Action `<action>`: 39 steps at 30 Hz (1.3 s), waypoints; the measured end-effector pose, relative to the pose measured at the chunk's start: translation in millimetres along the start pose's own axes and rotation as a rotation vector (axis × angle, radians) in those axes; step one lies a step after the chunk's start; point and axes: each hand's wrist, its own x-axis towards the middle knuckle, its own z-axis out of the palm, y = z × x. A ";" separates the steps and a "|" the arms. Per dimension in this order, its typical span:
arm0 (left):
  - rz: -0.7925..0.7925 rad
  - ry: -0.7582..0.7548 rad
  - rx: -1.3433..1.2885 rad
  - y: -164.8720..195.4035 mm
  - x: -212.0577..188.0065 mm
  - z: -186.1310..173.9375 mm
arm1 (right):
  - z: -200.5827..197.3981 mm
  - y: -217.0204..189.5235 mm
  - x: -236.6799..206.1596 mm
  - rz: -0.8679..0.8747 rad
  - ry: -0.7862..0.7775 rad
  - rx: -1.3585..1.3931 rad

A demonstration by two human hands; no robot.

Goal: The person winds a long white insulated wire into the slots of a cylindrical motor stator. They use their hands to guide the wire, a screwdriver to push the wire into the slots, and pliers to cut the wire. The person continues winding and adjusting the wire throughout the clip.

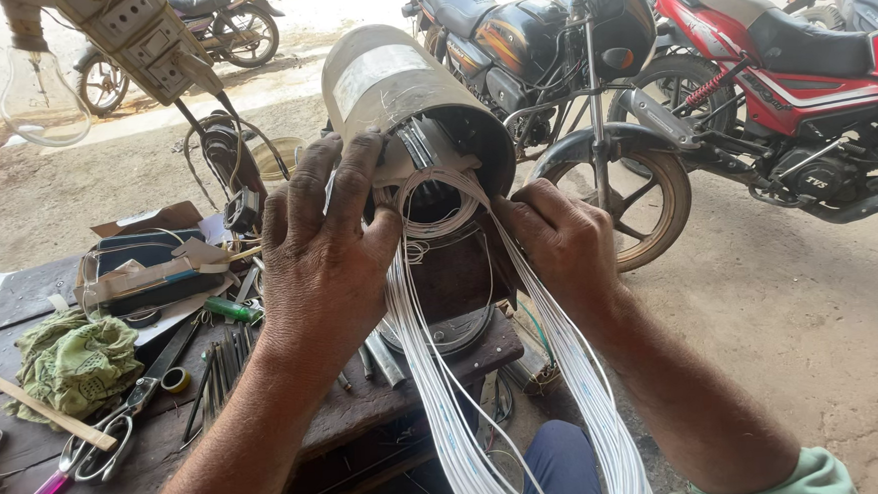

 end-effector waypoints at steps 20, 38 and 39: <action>0.038 -0.029 -0.058 -1.4 7.4 -13.2 | -11.5 -22.3 6.9 0.078 0.008 0.042; 0.033 -0.061 -0.054 -1.6 16.3 -25.0 | -16.1 -32.2 7.0 0.093 0.077 0.084; 0.037 -0.049 -0.061 -1.6 16.5 -25.6 | -16.1 -32.3 6.8 0.102 0.083 0.097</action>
